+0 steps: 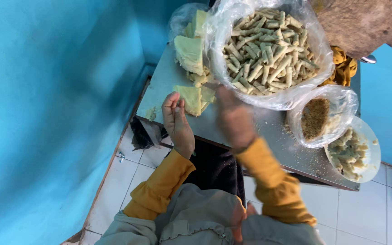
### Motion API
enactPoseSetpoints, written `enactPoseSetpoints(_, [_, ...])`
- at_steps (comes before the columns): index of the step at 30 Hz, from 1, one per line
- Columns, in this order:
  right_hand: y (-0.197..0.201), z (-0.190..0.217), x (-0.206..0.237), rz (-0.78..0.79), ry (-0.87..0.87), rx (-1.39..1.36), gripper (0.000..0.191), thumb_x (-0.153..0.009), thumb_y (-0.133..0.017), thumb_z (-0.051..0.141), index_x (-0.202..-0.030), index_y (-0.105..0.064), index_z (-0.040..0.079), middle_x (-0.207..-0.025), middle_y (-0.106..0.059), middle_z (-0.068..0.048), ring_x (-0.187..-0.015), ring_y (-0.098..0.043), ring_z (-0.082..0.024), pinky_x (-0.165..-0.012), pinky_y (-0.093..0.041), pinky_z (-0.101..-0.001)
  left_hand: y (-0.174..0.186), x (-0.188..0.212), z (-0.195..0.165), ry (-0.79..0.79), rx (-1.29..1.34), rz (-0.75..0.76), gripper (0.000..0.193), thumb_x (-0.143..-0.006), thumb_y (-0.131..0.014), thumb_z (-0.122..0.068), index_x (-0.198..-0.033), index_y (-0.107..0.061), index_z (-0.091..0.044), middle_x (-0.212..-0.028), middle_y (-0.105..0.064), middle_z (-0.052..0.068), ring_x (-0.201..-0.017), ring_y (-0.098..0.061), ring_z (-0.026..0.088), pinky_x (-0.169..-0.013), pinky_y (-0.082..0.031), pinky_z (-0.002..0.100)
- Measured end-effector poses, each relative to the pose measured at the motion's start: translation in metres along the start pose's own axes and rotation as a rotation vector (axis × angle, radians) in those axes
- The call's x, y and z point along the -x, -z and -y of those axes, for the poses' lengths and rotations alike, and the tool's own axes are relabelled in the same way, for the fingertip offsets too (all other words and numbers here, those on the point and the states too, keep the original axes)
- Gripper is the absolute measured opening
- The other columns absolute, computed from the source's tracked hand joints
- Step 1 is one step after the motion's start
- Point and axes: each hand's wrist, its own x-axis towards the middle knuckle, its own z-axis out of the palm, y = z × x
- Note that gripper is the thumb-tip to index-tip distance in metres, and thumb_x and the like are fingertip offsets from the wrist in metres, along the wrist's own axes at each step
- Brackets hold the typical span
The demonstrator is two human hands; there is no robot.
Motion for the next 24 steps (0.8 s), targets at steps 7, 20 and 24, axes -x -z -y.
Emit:
enactPoseSetpoints(7, [-0.059,0.035,-0.005,0.018,-0.03,-0.441,0.052,-0.092,-0.068,0.006,-0.141,-0.05,0.005,-0.097,-0.074,-0.015,-0.083,-0.073,-0.035,-0.069,-0.057,-0.0436,0.003,0.0,-0.004,-0.108,0.024,-0.066,0.04,-0.108,-0.043,0.001,-0.147,-0.05,-0.001,-0.143,-0.052,0.01,-0.132,-0.048,0.018,-0.117,-0.039,0.035])
enactPoseSetpoints(20, [0.024,-0.037,0.003,-0.134,-0.223,-1.212,0.041,-0.101,-0.061,-0.011,-0.137,-0.047,0.001,-0.119,-0.067,-0.022,-0.115,-0.073,-0.027,-0.097,-0.064,-0.0429,0.006,-0.012,-0.01,0.127,-0.093,0.039,0.037,-0.11,-0.044,-0.013,-0.145,-0.043,-0.001,-0.149,-0.046,0.013,-0.14,-0.046,0.021,-0.121,-0.04,0.038])
enactPoseSetpoints(24, [0.059,-0.04,0.053,0.071,0.028,-0.349,0.039,-0.091,-0.06,-0.009,-0.127,-0.053,0.004,-0.106,-0.075,-0.015,-0.09,-0.073,-0.025,-0.074,-0.06,-0.0367,0.009,-0.005,-0.026,-0.105,-0.422,0.334,0.034,-0.111,-0.053,-0.021,-0.141,-0.049,-0.006,-0.145,-0.053,0.011,-0.139,-0.051,0.02,-0.121,-0.043,0.038])
